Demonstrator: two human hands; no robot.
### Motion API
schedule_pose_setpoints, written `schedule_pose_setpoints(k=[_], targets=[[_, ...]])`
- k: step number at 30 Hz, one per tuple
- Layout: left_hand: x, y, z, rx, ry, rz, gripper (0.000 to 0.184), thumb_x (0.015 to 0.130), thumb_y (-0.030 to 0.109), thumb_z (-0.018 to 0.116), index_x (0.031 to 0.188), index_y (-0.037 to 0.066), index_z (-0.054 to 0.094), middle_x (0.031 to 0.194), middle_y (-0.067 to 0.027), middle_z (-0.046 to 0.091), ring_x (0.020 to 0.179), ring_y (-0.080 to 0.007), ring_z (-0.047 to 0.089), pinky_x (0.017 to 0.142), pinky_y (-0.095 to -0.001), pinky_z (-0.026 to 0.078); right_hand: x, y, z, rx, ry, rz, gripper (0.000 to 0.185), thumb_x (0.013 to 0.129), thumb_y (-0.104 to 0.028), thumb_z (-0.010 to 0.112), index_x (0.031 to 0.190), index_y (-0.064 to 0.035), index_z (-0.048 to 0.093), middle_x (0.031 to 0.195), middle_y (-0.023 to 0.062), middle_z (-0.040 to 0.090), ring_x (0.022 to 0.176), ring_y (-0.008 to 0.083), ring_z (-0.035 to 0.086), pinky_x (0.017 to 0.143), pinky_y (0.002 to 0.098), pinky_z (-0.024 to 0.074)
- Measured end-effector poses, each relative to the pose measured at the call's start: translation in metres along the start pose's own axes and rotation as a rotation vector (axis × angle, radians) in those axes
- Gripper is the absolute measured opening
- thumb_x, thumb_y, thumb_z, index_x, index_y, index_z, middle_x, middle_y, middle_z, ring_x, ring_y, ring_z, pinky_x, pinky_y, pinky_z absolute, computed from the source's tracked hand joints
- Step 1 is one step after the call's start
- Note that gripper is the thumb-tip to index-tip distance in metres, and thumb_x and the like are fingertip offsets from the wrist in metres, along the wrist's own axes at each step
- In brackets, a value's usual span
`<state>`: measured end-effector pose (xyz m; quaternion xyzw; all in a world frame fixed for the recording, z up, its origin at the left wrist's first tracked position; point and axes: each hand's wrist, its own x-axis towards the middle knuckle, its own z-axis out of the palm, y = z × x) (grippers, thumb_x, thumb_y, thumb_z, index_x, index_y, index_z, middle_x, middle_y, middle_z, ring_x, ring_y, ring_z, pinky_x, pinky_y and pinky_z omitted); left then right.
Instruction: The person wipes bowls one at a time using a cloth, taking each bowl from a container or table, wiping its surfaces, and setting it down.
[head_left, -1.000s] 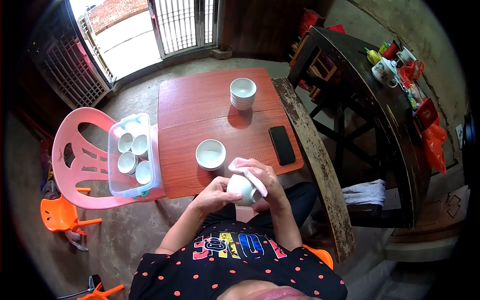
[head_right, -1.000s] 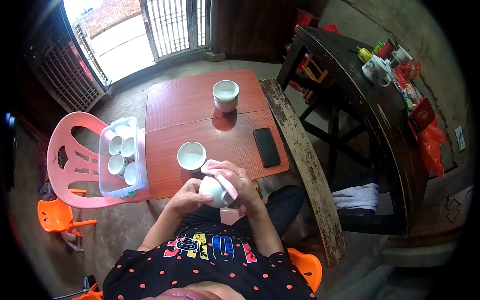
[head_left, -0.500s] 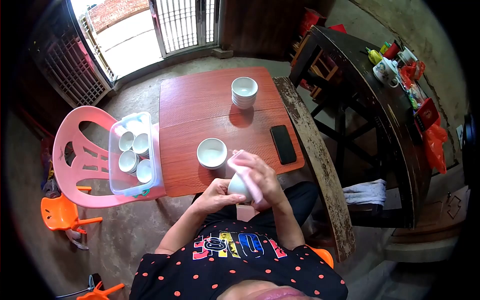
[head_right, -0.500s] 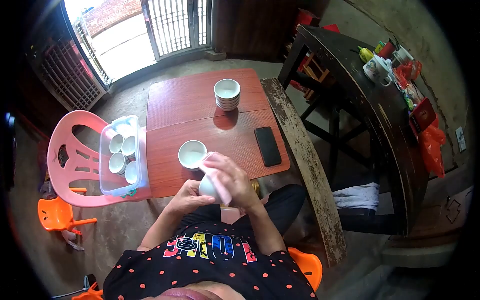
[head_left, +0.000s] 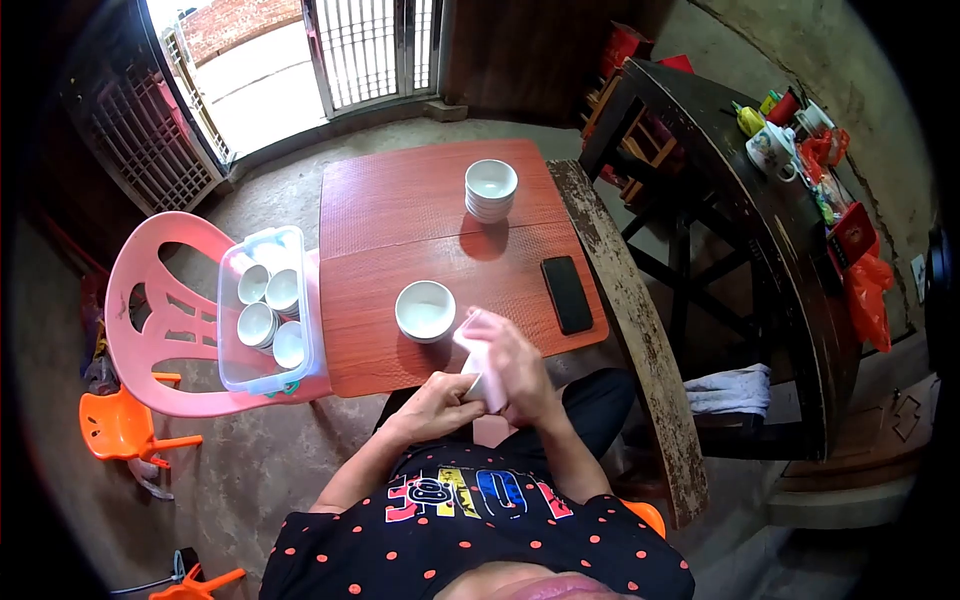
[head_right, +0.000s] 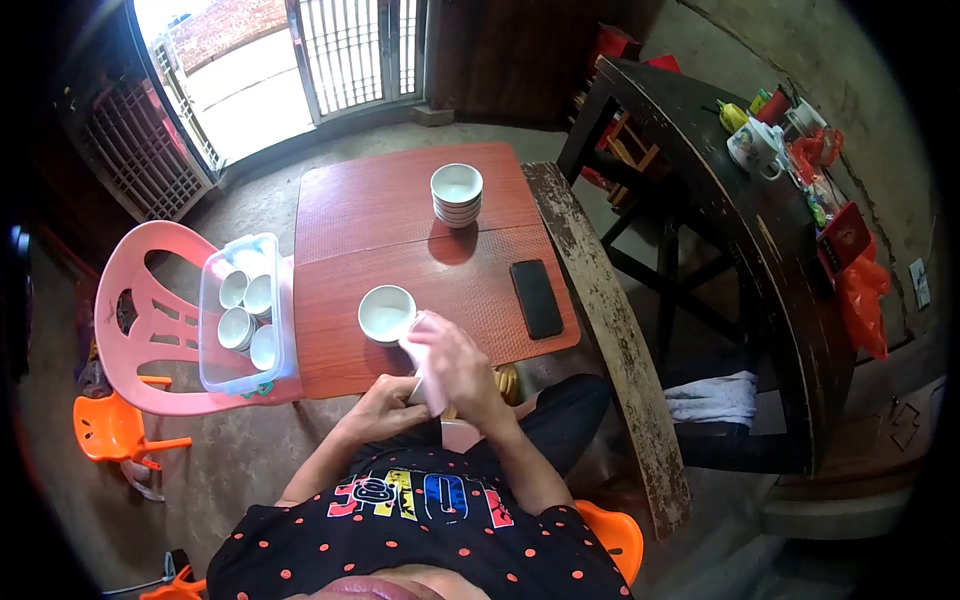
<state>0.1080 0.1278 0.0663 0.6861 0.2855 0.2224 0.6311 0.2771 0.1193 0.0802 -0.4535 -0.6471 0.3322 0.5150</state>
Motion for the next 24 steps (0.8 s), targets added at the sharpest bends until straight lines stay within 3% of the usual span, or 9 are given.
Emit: schedule_pose_setpoints(k=[1,2,4,7,8,12,14,21,24], targets=[[0.002,-0.013,0.004,-0.016,0.082,0.101,0.014,0.079,0.002,0.061,0.091,-0.004,0.059,0.075,-0.0094,0.065,0.069,-0.0114,0.059,0.065,-0.0300,0.050,-0.003,0.010,0.002,-0.540,-0.058,-0.358,0.027,0.087,-0.020,0.052,0.104,-0.0053,0.065,0.117,0.0181,0.057,0.118,0.0349,0.048,0.101,0.0437,0.0366],[0.009,-0.023,0.007,0.083,0.204,0.298,0.015,0.079,0.003,0.061,0.092,-0.004,0.059,0.075,-0.0079,0.065,0.069,-0.0115,0.060,0.065,-0.0300,0.050,-0.001,-0.021,0.008,-0.616,-0.072,-0.379,0.024,0.084,-0.021,0.057,0.103,-0.0091,0.066,0.113,0.0141,0.059,0.118,0.0325,0.048,0.099,0.0451,0.0380],[0.009,-0.019,0.003,0.127,0.202,0.346,0.016,0.079,0.004,0.062,0.092,-0.004,0.060,0.077,-0.0077,0.065,0.072,-0.0100,0.059,0.068,-0.0294,0.049,0.000,-0.019,0.007,-0.571,-0.087,-0.427,0.019,0.081,-0.019,0.060,0.098,-0.0111,0.066,0.110,0.0105,0.060,0.113,0.0315,0.051,0.098,0.0428,0.0395],[0.001,-0.016,-0.006,-0.239,-0.079,0.010,0.019,0.083,0.007,0.067,0.098,-0.004,0.065,0.087,-0.0031,0.067,0.082,-0.0071,0.059,0.073,-0.0245,0.049,0.013,0.012,-0.013,-0.238,-0.187,-0.463,0.015,0.082,-0.015,0.059,0.093,-0.0072,0.065,0.103,0.0113,0.061,0.103,0.0290,0.056,0.094,0.0396,0.0427],[0.000,-0.011,-0.004,-0.269,-0.075,0.034,0.018,0.083,0.007,0.067,0.098,-0.004,0.065,0.087,-0.0027,0.067,0.082,-0.0065,0.058,0.073,-0.0240,0.048,0.010,0.013,-0.014,0.283,-0.188,-0.078,0.022,0.084,-0.013,0.056,0.103,-0.0022,0.061,0.102,0.0120,0.061,0.102,0.0247,0.057,0.089,0.0354,0.0463],[0.006,-0.008,0.005,-0.311,-0.045,0.085,0.018,0.082,0.006,0.070,0.096,-0.004,0.067,0.088,-0.0010,0.066,0.081,-0.0053,0.057,0.072,-0.0222,0.048,-0.014,0.047,0.010,1.241,0.119,0.468,0.043,0.094,-0.030,0.043,0.117,0.0047,0.051,0.099,0.0120,0.061,0.088,0.0173,0.061,0.081,0.0273,0.0507],[0.008,-0.005,0.006,-0.263,-0.025,0.012,0.019,0.081,0.006,0.071,0.097,-0.004,0.067,0.087,-0.0009,0.066,0.081,-0.0057,0.057,0.073,-0.0221,0.048,-0.020,0.073,0.007,1.460,0.030,0.596,0.043,0.094,-0.031,0.043,0.113,0.0048,0.055,0.099,0.0107,0.062,0.091,0.0173,0.061,0.081,0.0289,0.0504],[0.011,-0.008,0.000,-0.779,-0.067,-0.041,0.025,0.081,0.009,0.070,0.102,-0.003,0.065,0.095,-0.0065,0.066,0.088,-0.0125,0.062,0.084,-0.0276,0.048,0.017,-0.008,-0.024,-0.133,-0.415,-0.089,0.030,0.086,-0.017,0.049,0.105,-0.0010,0.065,0.107,0.0125,0.062,0.098,0.0194,0.058,0.086,0.0306,0.0448],[0.009,-0.008,-0.003,-0.868,-0.070,-0.023,0.025,0.081,0.009,0.070,0.101,-0.004,0.065,0.094,-0.0073,0.066,0.087,-0.0126,0.062,0.082,-0.0275,0.049,0.015,0.003,-0.022,0.230,-0.340,0.032,0.027,0.085,-0.014,0.050,0.103,-0.0035,0.067,0.108,0.0121,0.062,0.101,0.0223,0.058,0.089,0.0326,0.0443]])
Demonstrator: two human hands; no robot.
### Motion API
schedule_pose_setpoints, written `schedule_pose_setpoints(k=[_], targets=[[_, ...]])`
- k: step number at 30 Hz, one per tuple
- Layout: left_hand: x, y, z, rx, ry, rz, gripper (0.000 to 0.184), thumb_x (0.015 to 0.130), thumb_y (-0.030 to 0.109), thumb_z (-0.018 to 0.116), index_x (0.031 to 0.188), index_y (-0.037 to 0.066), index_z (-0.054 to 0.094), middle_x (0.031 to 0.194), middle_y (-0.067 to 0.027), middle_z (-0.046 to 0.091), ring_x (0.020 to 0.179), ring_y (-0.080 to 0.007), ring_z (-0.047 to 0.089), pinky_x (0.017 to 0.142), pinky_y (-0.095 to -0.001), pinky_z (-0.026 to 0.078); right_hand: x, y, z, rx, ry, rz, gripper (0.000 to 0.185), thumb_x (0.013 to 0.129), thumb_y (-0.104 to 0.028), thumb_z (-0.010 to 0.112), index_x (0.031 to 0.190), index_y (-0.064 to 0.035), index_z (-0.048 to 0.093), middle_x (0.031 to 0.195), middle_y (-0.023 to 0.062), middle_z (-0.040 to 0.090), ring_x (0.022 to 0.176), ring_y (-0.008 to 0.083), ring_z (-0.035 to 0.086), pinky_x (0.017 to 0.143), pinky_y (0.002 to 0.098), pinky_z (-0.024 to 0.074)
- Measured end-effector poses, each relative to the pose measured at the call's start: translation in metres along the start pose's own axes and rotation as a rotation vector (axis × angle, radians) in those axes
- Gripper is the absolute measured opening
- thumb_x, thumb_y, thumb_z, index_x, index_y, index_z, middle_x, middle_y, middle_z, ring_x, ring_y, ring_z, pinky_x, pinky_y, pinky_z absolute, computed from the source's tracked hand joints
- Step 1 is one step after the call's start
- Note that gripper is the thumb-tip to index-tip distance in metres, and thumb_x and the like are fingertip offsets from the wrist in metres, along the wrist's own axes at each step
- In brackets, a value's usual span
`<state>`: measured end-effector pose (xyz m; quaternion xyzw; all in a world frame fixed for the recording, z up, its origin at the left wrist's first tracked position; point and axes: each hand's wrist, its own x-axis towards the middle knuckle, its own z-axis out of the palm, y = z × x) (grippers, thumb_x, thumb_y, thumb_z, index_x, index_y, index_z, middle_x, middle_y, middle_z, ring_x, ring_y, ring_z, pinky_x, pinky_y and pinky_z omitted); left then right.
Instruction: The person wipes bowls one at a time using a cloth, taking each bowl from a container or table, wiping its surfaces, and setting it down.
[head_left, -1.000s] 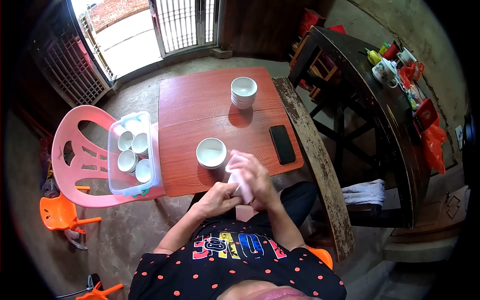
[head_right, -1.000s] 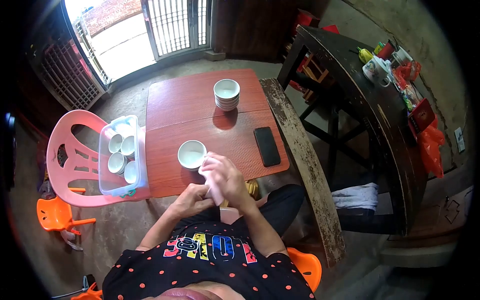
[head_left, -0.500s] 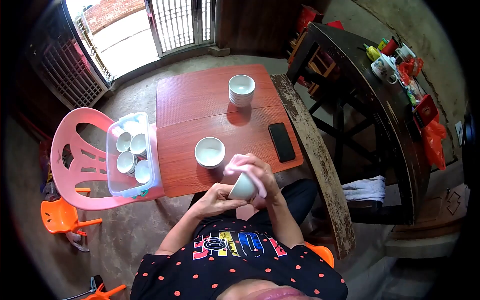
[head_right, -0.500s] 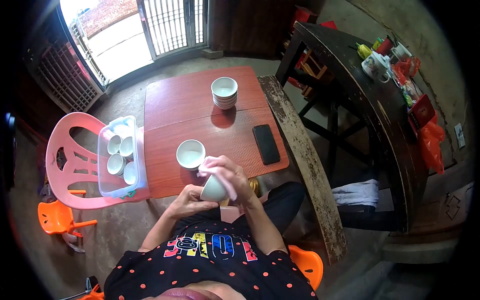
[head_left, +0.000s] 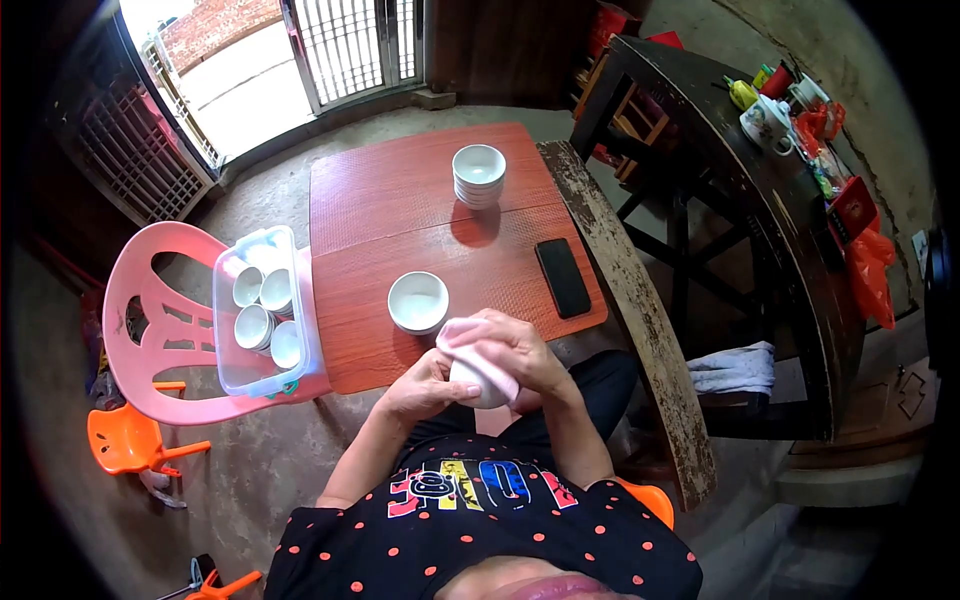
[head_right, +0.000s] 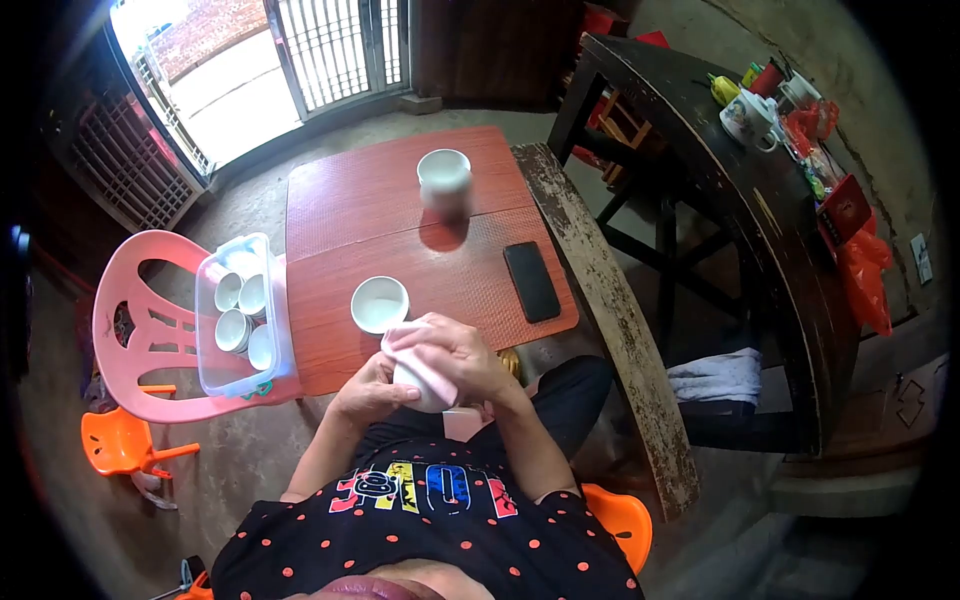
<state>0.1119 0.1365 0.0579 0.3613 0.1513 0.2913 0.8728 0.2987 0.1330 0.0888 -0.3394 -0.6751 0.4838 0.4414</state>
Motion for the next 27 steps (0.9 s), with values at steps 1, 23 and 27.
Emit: schedule_pose_setpoints(k=[1,23,27], targets=[[0.000,0.001,-0.004,0.010,-0.029,-0.016,0.025,0.080,0.009,0.070,0.101,-0.004,0.065,0.093,-0.0074,0.066,0.086,-0.0123,0.062,0.081,-0.0271,0.049,-0.005,0.010,0.005,0.222,0.130,0.104,0.031,0.088,-0.016,0.046,0.103,0.0019,0.066,0.115,0.0128,0.060,0.106,0.0218,0.057,0.092,0.0323,0.0429],[0.010,-0.006,-0.012,-0.338,0.117,0.120,0.053,0.074,0.007,0.071,0.121,-0.006,0.048,0.108,-0.0129,0.062,0.102,-0.0235,0.061,0.090,-0.0374,0.050,-0.021,0.033,0.045,0.251,0.540,0.032,0.055,0.093,-0.032,0.040,0.136,0.0007,0.034,0.136,0.0142,0.040,0.121,0.0204,0.044,0.099,0.0302,0.0376],[-0.001,-0.011,-0.008,-0.299,-0.017,-0.112,0.055,0.072,0.002,0.072,0.122,0.000,0.050,0.112,-0.0116,0.060,0.105,-0.0231,0.059,0.096,-0.0378,0.045,-0.003,-0.005,-0.009,0.033,-0.104,0.097,0.033,0.088,-0.024,0.052,0.109,-0.0006,0.063,0.112,0.0085,0.059,0.103,0.0178,0.057,0.090,0.0314,0.0438]])
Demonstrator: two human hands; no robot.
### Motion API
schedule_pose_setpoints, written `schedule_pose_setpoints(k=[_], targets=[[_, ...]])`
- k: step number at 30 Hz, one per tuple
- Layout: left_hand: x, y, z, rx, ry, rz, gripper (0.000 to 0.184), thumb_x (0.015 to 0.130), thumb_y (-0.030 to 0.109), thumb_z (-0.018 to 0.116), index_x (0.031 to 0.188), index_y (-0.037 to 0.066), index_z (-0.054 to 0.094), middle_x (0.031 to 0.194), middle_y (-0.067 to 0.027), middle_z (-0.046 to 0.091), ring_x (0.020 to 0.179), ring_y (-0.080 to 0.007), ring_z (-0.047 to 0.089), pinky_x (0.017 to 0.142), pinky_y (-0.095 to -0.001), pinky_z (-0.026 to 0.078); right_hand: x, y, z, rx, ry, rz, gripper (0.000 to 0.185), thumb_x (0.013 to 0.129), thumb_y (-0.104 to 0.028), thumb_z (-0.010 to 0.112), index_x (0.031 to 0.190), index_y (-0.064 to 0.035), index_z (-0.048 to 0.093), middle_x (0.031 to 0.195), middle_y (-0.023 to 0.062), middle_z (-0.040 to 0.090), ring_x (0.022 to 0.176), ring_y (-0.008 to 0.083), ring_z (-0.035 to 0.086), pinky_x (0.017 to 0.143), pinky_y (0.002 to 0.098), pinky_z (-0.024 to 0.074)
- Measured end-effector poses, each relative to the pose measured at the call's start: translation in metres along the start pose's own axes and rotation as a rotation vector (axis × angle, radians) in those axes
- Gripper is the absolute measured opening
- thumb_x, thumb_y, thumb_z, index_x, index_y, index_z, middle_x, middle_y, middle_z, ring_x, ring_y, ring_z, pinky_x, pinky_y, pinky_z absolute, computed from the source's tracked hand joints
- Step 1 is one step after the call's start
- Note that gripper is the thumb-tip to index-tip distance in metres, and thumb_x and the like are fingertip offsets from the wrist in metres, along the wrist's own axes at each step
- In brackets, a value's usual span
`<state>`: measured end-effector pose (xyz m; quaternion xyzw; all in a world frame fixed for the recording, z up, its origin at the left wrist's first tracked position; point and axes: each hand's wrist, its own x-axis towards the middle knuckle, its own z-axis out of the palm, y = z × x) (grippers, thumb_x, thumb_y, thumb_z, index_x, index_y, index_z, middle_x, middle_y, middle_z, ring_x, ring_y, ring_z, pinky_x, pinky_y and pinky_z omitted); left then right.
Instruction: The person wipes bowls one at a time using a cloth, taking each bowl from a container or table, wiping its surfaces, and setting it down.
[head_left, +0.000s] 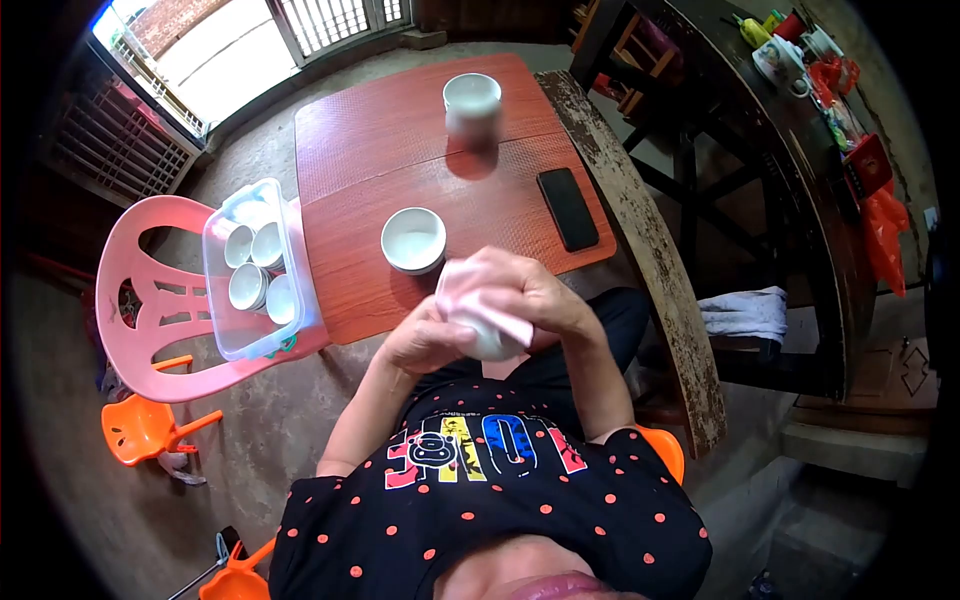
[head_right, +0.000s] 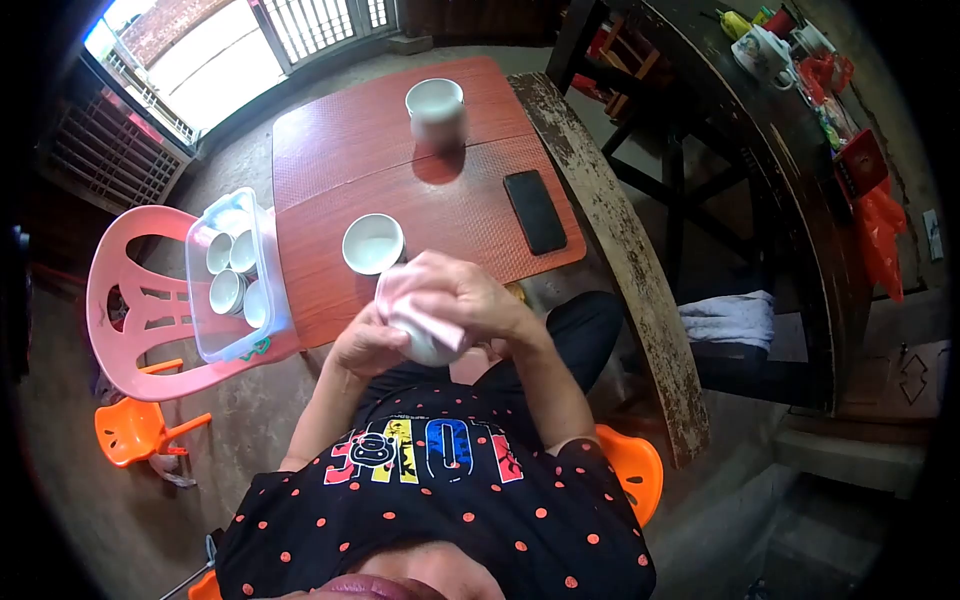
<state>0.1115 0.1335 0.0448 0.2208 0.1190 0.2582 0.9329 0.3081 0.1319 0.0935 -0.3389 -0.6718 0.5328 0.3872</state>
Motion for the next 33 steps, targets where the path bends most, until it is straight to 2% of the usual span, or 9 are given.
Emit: schedule_pose_setpoints(k=[2,5,7,9,11,13,20,27,33], targets=[[0.000,-0.006,0.016,-0.015,0.031,0.041,0.053,0.072,0.002,0.072,0.121,-0.001,0.051,0.111,-0.0107,0.060,0.104,-0.0233,0.059,0.096,-0.0377,0.046,0.006,-0.017,-0.006,-0.239,-0.222,-0.078,0.029,0.087,-0.021,0.052,0.101,-0.0010,0.067,0.111,0.0114,0.061,0.101,0.0200,0.057,0.088,0.0307,0.0439],[0.000,-0.005,0.012,0.031,0.015,0.123,0.049,0.074,0.003,0.071,0.119,-0.003,0.053,0.109,-0.0117,0.061,0.101,-0.0224,0.061,0.094,-0.0361,0.046,0.004,0.006,0.003,0.250,0.139,0.007,0.026,0.083,-0.020,0.055,0.098,-0.0045,0.069,0.105,0.0142,0.062,0.100,0.0236,0.059,0.088,0.0342,0.0451],[0.004,-0.006,0.009,0.103,0.051,0.259,0.039,0.077,0.004,0.069,0.112,-0.005,0.057,0.104,-0.0112,0.064,0.096,-0.0190,0.062,0.090,-0.0328,0.048,0.005,0.042,0.015,-0.228,0.403,-0.460,0.040,0.092,-0.027,0.048,0.120,0.0010,0.054,0.117,0.0131,0.058,0.106,0.0222,0.057,0.090,0.0333,0.0454],[0.006,-0.007,0.004,0.430,0.136,0.312,0.032,0.078,0.003,0.069,0.108,-0.005,0.060,0.100,-0.0089,0.065,0.093,-0.0155,0.062,0.086,-0.0304,0.049,-0.001,0.053,0.051,1.110,0.744,0.067,0.044,0.095,-0.031,0.042,0.127,-0.0017,0.046,0.118,0.0119,0.057,0.107,0.0208,0.058,0.090,0.0353,0.0480],[0.002,-0.001,0.010,0.667,0.221,0.193,0.028,0.079,0.004,0.069,0.105,-0.006,0.062,0.098,-0.0078,0.066,0.090,-0.0131,0.061,0.083,-0.0295,0.049,-0.004,0.057,0.043,1.190,0.548,0.021,0.044,0.096,-0.033,0.041,0.127,-0.0030,0.046,0.117,0.0105,0.057,0.106,0.0188,0.058,0.090,0.0350,0.0488],[0.001,0.000,0.001,0.423,0.094,0.178,0.035,0.077,0.008,0.071,0.107,-0.006,0.061,0.102,-0.0105,0.065,0.095,-0.0170,0.062,0.086,-0.0331,0.049,-0.001,0.026,0.034,0.906,0.586,0.181,0.042,0.094,-0.031,0.042,0.125,-0.0029,0.051,0.117,0.0104,0.057,0.106,0.0194,0.057,0.093,0.0334,0.0452],[0.010,-0.009,-0.017,-0.347,-0.028,0.237,0.059,0.079,0.017,0.070,0.129,0.001,0.043,0.122,-0.0147,0.055,0.111,-0.0275,0.056,0.097,-0.0461,0.045,0.004,0.016,0.024,-0.367,0.415,-0.428,0.037,0.094,-0.022,0.037,0.113,0.0026,0.056,0.120,0.0197,0.054,0.120,0.0345,0.047,0.103,0.0406,0.0331],[0.006,-0.004,-0.044,-0.694,-0.062,0.260,0.043,0.091,0.023,0.055,0.126,0.000,0.046,0.125,-0.0182,0.053,0.118,-0.0323,0.049,0.102,-0.0520,0.036,-0.013,0.038,0.067,-0.390,0.632,-0.365,0.036,0.096,-0.024,0.042,0.120,-0.0009,0.054,0.127,0.0195,0.049,0.126,0.0421,0.038,0.106,0.0482,0.0281],[-0.001,-0.007,-0.031,-0.429,-0.187,0.064,0.059,0.079,0.014,0.067,0.129,-0.003,0.040,0.120,-0.0210,0.053,0.113,-0.0345,0.055,0.097,-0.0524,0.043,0.007,-0.020,0.014,-0.312,-0.036,-0.232,0.026,0.082,-0.011,0.049,0.102,-0.0092,0.065,0.113,0.0114,0.059,0.112,0.0284,0.052,0.100,0.0419,0.0376]])
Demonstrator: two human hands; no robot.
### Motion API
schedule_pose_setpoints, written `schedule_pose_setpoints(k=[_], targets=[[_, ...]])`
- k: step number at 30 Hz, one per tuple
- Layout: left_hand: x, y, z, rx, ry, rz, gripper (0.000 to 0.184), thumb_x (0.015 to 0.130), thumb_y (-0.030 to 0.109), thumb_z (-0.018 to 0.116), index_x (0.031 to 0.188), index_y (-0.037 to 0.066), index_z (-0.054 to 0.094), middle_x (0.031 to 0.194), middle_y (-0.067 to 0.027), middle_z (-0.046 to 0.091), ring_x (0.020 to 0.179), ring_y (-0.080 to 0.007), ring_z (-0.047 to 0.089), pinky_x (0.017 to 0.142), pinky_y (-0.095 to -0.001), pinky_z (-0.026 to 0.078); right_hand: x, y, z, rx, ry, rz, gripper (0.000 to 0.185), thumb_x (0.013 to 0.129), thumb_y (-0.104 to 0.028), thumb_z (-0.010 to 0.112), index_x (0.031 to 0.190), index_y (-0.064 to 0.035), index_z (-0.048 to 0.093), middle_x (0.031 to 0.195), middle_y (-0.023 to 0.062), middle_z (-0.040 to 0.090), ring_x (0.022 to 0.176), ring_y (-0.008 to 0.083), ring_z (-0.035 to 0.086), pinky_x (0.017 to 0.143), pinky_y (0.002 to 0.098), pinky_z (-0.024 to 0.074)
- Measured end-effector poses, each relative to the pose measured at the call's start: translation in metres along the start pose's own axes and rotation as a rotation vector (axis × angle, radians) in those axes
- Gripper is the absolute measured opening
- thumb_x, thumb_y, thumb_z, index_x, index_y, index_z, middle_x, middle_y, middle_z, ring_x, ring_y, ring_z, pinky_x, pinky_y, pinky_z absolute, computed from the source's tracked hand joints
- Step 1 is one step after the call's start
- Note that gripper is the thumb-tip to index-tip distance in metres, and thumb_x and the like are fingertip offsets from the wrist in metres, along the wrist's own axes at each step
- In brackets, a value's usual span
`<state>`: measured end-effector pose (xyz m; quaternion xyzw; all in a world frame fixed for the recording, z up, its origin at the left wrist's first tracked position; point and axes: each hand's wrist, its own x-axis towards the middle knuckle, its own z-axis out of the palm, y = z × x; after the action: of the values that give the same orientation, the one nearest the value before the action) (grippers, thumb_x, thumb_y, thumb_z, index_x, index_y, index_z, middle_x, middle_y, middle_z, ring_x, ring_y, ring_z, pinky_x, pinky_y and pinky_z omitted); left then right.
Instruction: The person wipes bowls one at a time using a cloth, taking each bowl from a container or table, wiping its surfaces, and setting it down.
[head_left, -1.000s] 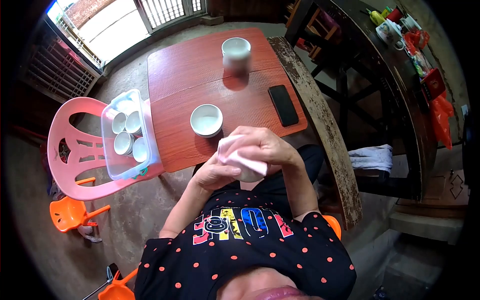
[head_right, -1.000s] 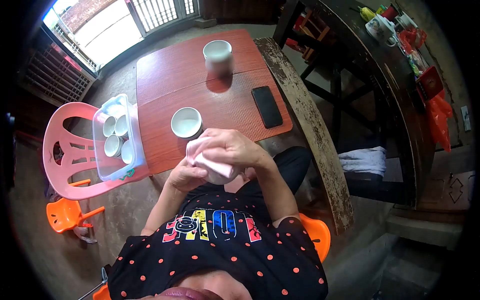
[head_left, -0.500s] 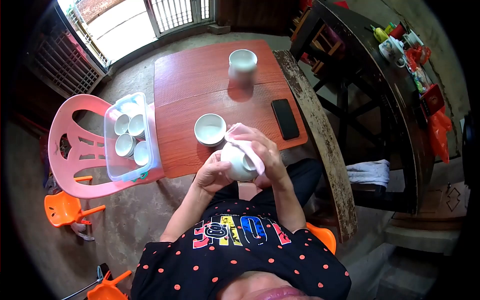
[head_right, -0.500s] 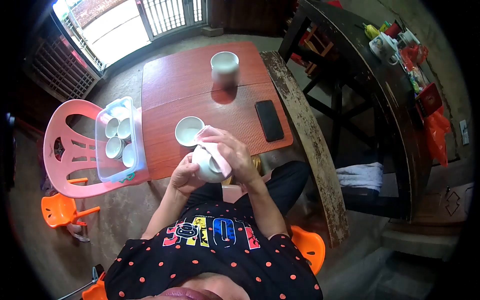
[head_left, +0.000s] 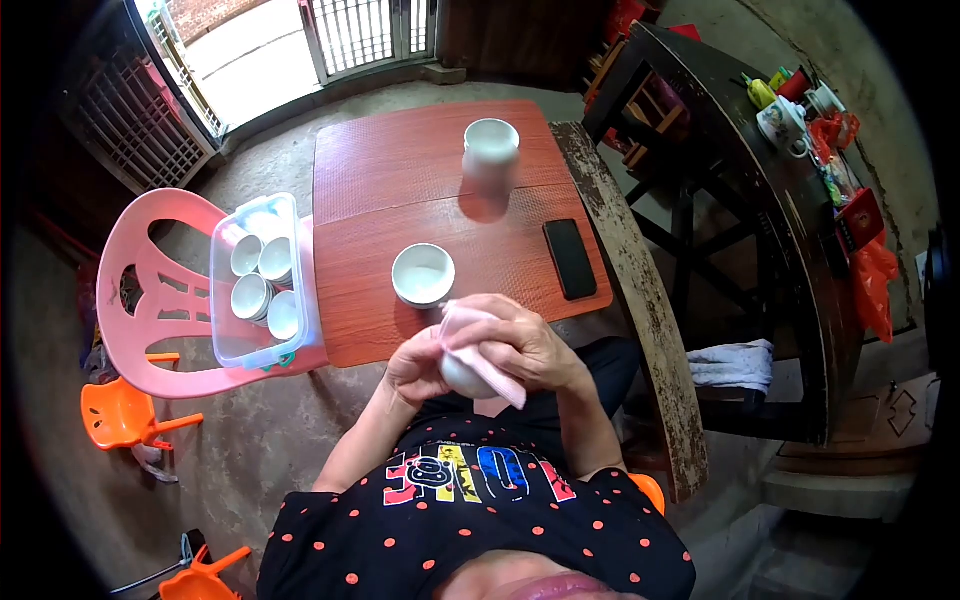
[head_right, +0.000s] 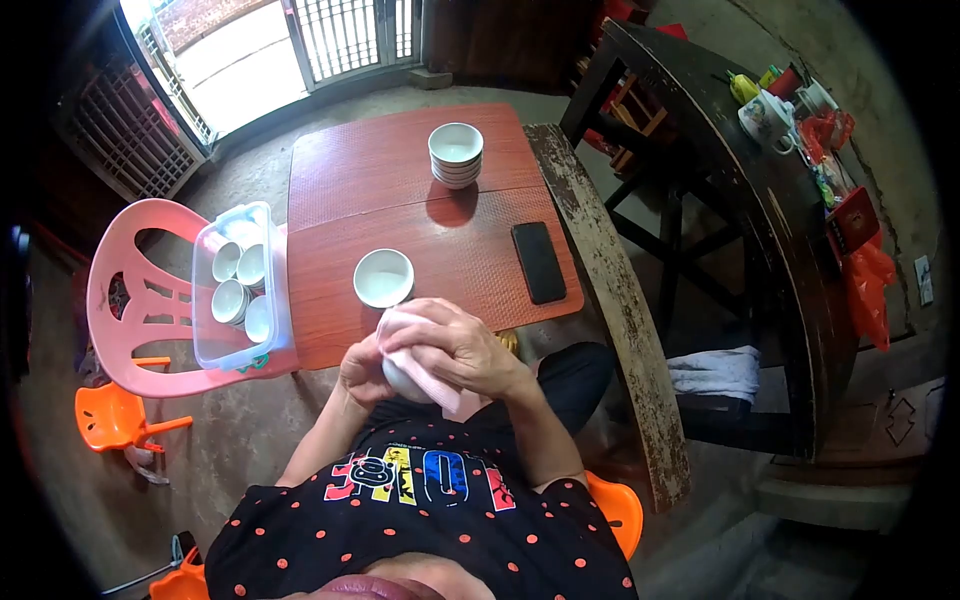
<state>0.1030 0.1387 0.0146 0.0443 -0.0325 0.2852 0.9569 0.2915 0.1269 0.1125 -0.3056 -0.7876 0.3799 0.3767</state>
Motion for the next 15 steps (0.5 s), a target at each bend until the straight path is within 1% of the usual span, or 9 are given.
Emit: schedule_pose_setpoints(k=[2,5,6,7,8,9,11,14,15], targets=[[-0.001,-0.003,0.004,0.045,0.005,-0.008,0.059,0.075,0.010,0.070,0.126,-0.003,0.043,0.118,-0.0208,0.054,0.111,-0.0329,0.056,0.097,-0.0525,0.042,0.001,0.009,-0.004,0.054,-0.114,-0.019,0.025,0.080,-0.012,0.050,0.099,-0.0089,0.066,0.110,0.0105,0.060,0.110,0.0273,0.053,0.098,0.0406,0.0387],[0.000,-0.004,0.008,0.133,0.018,0.024,0.059,0.073,0.011,0.073,0.124,-0.003,0.046,0.116,-0.0181,0.055,0.109,-0.0308,0.057,0.097,-0.0485,0.043,0.001,0.010,-0.004,0.146,-0.100,-0.027,0.027,0.080,-0.008,0.048,0.098,-0.0061,0.068,0.111,0.0174,0.059,0.114,0.0301,0.051,0.099,0.0404,0.0367],[0.002,-0.004,0.013,0.151,0.025,0.039,0.059,0.073,0.012,0.073,0.124,-0.003,0.046,0.116,-0.0175,0.056,0.109,-0.0306,0.057,0.097,-0.0475,0.044,-0.001,0.011,0.002,0.312,0.000,0.010,0.026,0.080,-0.014,0.048,0.094,-0.0042,0.068,0.110,0.0193,0.060,0.113,0.0313,0.052,0.099,0.0416,0.0366],[0.000,-0.005,0.020,0.206,0.084,0.046,0.050,0.076,0.014,0.072,0.117,-0.005,0.051,0.112,-0.0168,0.058,0.107,-0.0285,0.059,0.093,-0.0424,0.048,-0.006,0.016,0.010,0.427,0.143,0.045,0.026,0.080,-0.013,0.046,0.091,-0.0016,0.066,0.107,0.0175,0.061,0.111,0.0299,0.053,0.099,0.0416,0.0373],[0.001,-0.004,0.018,0.253,0.067,0.042,0.053,0.077,0.014,0.072,0.120,-0.006,0.049,0.115,-0.0164,0.057,0.106,-0.0274,0.059,0.094,-0.0427,0.047,-0.010,0.021,0.020,0.541,0.286,0.080,0.026,0.081,-0.012,0.044,0.088,0.0009,0.065,0.104,0.0156,0.061,0.108,0.0285,0.054,0.098,0.0416,0.0381],[0.001,-0.006,0.021,0.330,0.097,0.094,0.054,0.076,0.013,0.072,0.120,-0.007,0.048,0.116,-0.0158,0.057,0.106,-0.0262,0.059,0.093,-0.0415,0.048,-0.011,0.019,0.031,0.601,0.489,0.037,0.024,0.084,-0.011,0.044,0.087,0.0031,0.063,0.104,0.0175,0.061,0.108,0.0302,0.054,0.097,0.0416,0.0391],[0.007,-0.011,0.029,0.493,0.190,0.199,0.055,0.075,0.012,0.074,0.120,-0.008,0.050,0.112,-0.0135,0.060,0.103,-0.0215,0.060,0.091,-0.0370,0.048,-0.027,0.049,0.066,0.240,0.818,0.003,0.025,0.090,-0.011,0.045,0.108,0.0038,0.055,0.115,0.0162,0.055,0.111,0.0307,0.053,0.099,0.0406,0.0405],[0.011,-0.007,0.030,1.085,0.289,-0.036,0.052,0.072,0.010,0.076,0.117,-0.006,0.053,0.106,-0.0115,0.063,0.097,-0.0194,0.062,0.088,-0.0340,0.049,-0.033,0.054,0.074,0.420,0.876,0.107,0.045,0.092,-0.028,0.046,0.128,0.0007,0.042,0.130,0.0182,0.048,0.112,0.0269,0.054,0.091,0.0377,0.0491],[0.014,-0.010,0.040,1.151,0.270,-0.027,0.044,0.072,0.006,0.075,0.110,-0.008,0.058,0.102,-0.0116,0.065,0.092,-0.0190,0.064,0.085,-0.0326,0.050,-0.035,0.056,0.062,0.776,0.847,0.201,0.045,0.092,-0.028,0.046,0.126,0.0010,0.044,0.127,0.0177,0.050,0.109,0.0262,0.056,0.090,0.0364,0.0494]])
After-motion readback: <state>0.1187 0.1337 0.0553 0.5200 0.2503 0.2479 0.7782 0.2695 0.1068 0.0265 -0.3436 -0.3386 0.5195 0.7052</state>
